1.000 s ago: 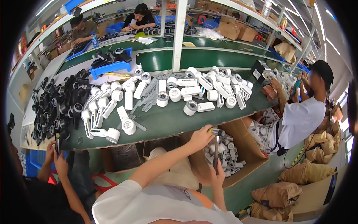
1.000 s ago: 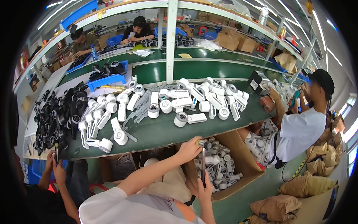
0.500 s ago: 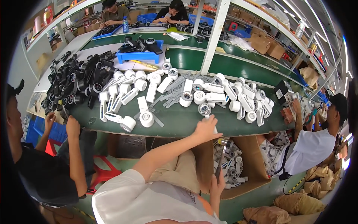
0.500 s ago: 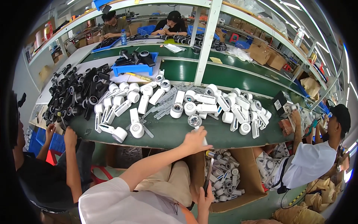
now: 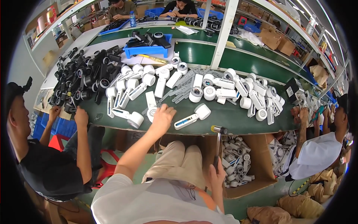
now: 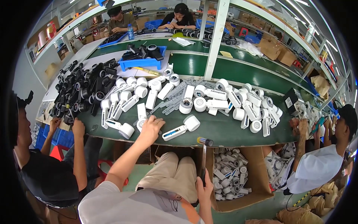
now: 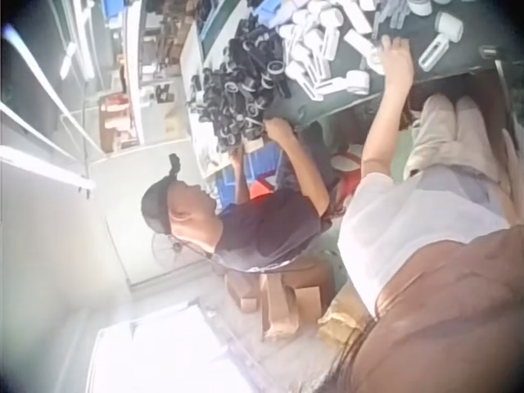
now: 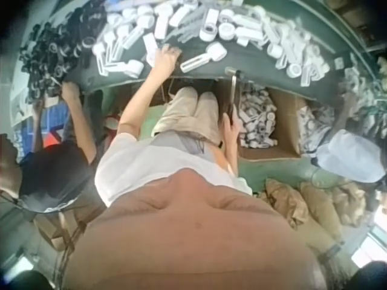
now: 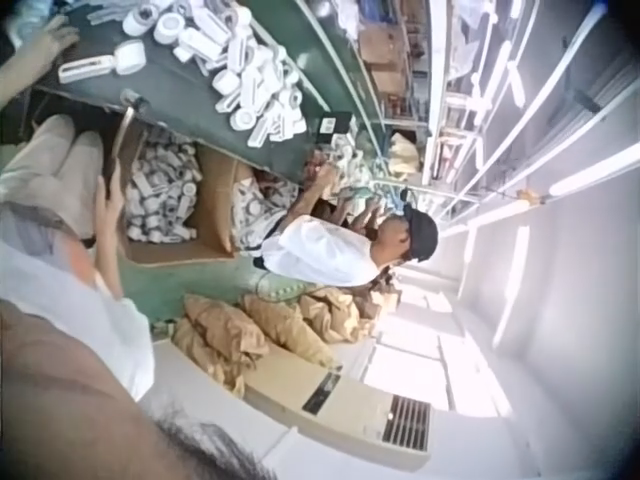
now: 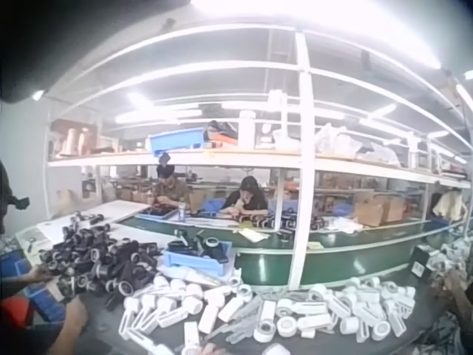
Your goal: The person assembles plastic components by hammering pins into a plastic housing with a hammer.
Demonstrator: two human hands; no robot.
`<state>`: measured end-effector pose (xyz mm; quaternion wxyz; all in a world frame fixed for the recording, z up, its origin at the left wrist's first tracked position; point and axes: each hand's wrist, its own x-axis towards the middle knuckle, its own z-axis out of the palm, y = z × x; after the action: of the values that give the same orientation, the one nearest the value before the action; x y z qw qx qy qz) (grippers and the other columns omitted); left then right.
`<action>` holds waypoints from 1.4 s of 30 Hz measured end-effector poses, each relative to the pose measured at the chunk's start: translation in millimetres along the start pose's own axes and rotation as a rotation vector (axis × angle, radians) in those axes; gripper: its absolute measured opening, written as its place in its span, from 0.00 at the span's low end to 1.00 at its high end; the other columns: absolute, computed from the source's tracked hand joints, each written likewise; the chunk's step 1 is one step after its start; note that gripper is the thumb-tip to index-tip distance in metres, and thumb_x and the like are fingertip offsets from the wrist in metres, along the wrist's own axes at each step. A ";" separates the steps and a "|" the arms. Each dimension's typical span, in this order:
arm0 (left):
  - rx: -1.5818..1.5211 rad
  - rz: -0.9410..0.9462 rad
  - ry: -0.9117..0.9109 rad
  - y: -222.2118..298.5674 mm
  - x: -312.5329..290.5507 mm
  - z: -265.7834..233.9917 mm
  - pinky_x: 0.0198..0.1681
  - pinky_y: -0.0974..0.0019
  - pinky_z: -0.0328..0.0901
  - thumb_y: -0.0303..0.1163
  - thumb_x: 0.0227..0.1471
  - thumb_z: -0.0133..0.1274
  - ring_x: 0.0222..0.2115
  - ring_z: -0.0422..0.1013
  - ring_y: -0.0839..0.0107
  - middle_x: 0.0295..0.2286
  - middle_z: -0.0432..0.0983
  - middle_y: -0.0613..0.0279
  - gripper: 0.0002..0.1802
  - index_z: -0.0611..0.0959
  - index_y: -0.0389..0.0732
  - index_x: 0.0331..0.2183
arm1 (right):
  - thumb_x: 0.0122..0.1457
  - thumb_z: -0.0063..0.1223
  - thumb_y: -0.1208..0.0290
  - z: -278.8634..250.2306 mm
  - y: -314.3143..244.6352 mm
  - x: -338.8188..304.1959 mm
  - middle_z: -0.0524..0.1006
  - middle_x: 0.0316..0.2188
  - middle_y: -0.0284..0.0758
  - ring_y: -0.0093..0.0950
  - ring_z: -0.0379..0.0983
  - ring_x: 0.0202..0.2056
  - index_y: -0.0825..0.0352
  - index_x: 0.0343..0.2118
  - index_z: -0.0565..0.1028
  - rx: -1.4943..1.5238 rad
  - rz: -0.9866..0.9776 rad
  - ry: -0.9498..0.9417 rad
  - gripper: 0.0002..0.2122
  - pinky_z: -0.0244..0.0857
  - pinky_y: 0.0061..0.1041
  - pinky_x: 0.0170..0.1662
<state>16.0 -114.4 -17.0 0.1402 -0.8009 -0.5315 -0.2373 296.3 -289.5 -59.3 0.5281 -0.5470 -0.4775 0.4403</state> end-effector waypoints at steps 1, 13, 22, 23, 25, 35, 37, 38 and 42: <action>0.116 0.041 -0.063 -9.9 -2.6 1.8 0.38 0.64 0.61 0.26 0.39 0.52 0.38 0.66 0.65 0.32 0.75 0.64 0.11 0.80 0.42 0.31 | 0.57 0.48 0.80 0.4 -0.5 -0.8 0.67 0.19 0.24 0.12 0.58 0.18 0.72 0.55 0.64 -0.004 0.003 -0.004 0.21 0.53 0.13 0.21; -0.204 0.210 0.051 -56.5 14.4 -12.7 0.26 0.66 0.64 0.28 0.47 0.56 0.21 0.69 0.67 0.17 0.70 0.62 0.03 0.81 0.42 0.28 | 0.57 0.50 0.78 -3.9 8.9 -13.0 0.67 0.22 0.23 0.11 0.59 0.21 0.69 0.55 0.66 0.034 0.007 0.026 0.21 0.55 0.12 0.24; -1.219 -0.564 -0.056 10.1 26.6 11.0 0.26 0.76 0.66 0.24 0.51 0.52 0.23 0.71 0.79 0.27 0.78 0.61 0.07 0.80 0.34 0.34 | 0.57 0.51 0.78 -6.0 8.8 -12.9 0.69 0.24 0.25 0.13 0.60 0.23 0.70 0.55 0.65 -0.081 -0.094 0.030 0.22 0.58 0.13 0.27; -1.153 -0.530 -0.026 16.2 24.9 14.4 0.26 0.74 0.66 0.23 0.49 0.52 0.22 0.71 0.76 0.26 0.78 0.61 0.11 0.78 0.35 0.38 | 0.56 0.51 0.78 -5.8 9.3 -12.6 0.69 0.23 0.24 0.13 0.60 0.23 0.70 0.55 0.65 -0.095 -0.125 0.034 0.22 0.57 0.13 0.26; -0.787 -0.463 -0.036 35.6 24.5 8.0 0.31 0.65 0.68 0.21 0.48 0.51 0.26 0.74 0.64 0.25 0.75 0.57 0.20 0.73 0.39 0.46 | 0.56 0.51 0.78 -6.8 4.1 -15.0 0.68 0.22 0.24 0.12 0.60 0.22 0.69 0.55 0.65 -0.096 -0.123 0.034 0.22 0.57 0.13 0.25; 0.002 -0.336 0.156 82.5 11.8 34.3 0.31 0.58 0.64 0.43 0.42 0.60 0.33 0.67 0.60 0.32 0.68 0.58 0.23 0.77 0.43 0.40 | 0.57 0.50 0.80 -6.8 -0.7 -18.9 0.67 0.20 0.23 0.12 0.59 0.20 0.68 0.56 0.66 -0.060 -0.087 0.036 0.22 0.55 0.13 0.22; -0.048 -0.275 0.138 73.4 5.9 29.4 0.30 0.59 0.64 0.43 0.43 0.59 0.33 0.67 0.61 0.31 0.67 0.59 0.22 0.78 0.44 0.40 | 0.57 0.50 0.80 -7.8 -0.6 -19.7 0.67 0.20 0.23 0.12 0.59 0.20 0.68 0.56 0.66 -0.048 -0.074 0.030 0.22 0.55 0.13 0.22; -0.099 -0.211 0.119 68.4 3.5 25.9 0.29 0.60 0.64 0.42 0.43 0.59 0.32 0.67 0.62 0.30 0.66 0.60 0.21 0.79 0.45 0.40 | 0.57 0.50 0.80 -8.8 -0.6 -20.0 0.67 0.20 0.23 0.11 0.59 0.20 0.69 0.56 0.66 -0.036 -0.060 0.028 0.22 0.55 0.13 0.22; -0.152 -0.126 0.134 48.5 1.9 16.6 0.28 0.61 0.65 0.40 0.45 0.57 0.31 0.66 0.64 0.29 0.64 0.62 0.22 0.80 0.45 0.44 | 0.57 0.50 0.80 -8.1 1.1 -22.3 0.67 0.20 0.23 0.11 0.59 0.20 0.69 0.56 0.65 -0.005 -0.047 0.031 0.22 0.55 0.13 0.21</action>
<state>65.0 -124.1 -28.8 0.0993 -0.7566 -0.5507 -0.3383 300.8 -312.8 -60.4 0.5444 -0.5435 -0.4831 0.4181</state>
